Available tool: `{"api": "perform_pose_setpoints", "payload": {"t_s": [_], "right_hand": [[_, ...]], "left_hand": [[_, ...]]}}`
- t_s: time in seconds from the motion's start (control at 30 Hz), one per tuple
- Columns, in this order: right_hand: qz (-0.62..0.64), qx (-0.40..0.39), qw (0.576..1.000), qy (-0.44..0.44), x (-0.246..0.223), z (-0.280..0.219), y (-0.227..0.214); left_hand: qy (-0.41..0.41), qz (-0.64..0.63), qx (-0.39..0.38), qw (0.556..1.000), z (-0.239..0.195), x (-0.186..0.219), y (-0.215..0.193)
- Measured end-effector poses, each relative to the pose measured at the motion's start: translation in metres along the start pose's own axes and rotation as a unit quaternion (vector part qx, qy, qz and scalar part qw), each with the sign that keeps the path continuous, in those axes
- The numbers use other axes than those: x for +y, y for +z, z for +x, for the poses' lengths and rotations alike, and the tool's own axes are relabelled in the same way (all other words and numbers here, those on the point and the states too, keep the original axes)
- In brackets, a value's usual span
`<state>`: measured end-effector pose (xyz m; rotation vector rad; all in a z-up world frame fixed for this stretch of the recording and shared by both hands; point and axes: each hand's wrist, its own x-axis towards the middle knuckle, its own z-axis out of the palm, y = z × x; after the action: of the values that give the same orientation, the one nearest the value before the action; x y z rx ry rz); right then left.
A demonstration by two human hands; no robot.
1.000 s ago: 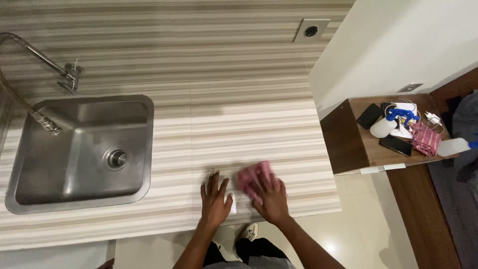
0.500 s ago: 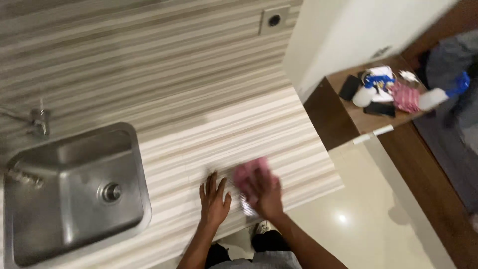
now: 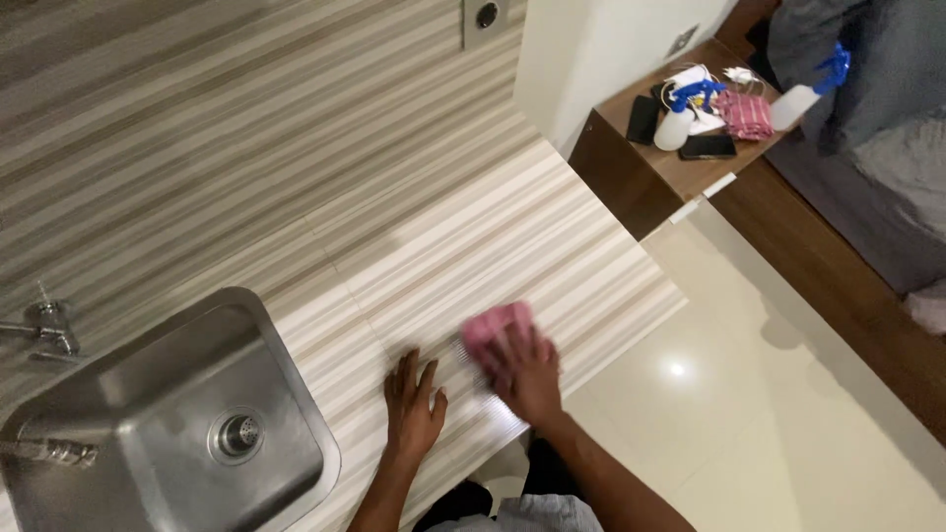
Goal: Wiping a countertop next to a sink with a cleaning cloth.
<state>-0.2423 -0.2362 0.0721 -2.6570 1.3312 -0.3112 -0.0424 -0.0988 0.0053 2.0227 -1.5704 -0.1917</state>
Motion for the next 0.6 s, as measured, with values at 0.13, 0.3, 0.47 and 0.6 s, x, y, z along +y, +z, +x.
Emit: {"api": "perform_pose_setpoints", "payload": {"t_s": [0.13, 0.3, 0.47, 0.6], "right_hand": [[0.11, -0.021, 0.983, -0.148, 0.023, -0.011, 0.007], [0.007, -0.039, 0.995, 0.088, 0.054, 0.013, 0.002], [0.056, -0.038, 0.996, 0.058, -0.01, 0.008, -0.01], [0.127, -0.113, 0.985, 0.034, -0.023, 0.001, -0.014]], "left_hand": [[0.008, -0.001, -0.033, 0.999, 0.008, 0.001, -0.008], [0.01, 0.004, -0.02, 1.0, -0.001, -0.004, -0.012], [0.021, -0.023, -0.016, 0.999, 0.005, -0.001, -0.005], [0.009, -0.04, -0.024, 0.999, 0.007, 0.005, -0.006]]}}
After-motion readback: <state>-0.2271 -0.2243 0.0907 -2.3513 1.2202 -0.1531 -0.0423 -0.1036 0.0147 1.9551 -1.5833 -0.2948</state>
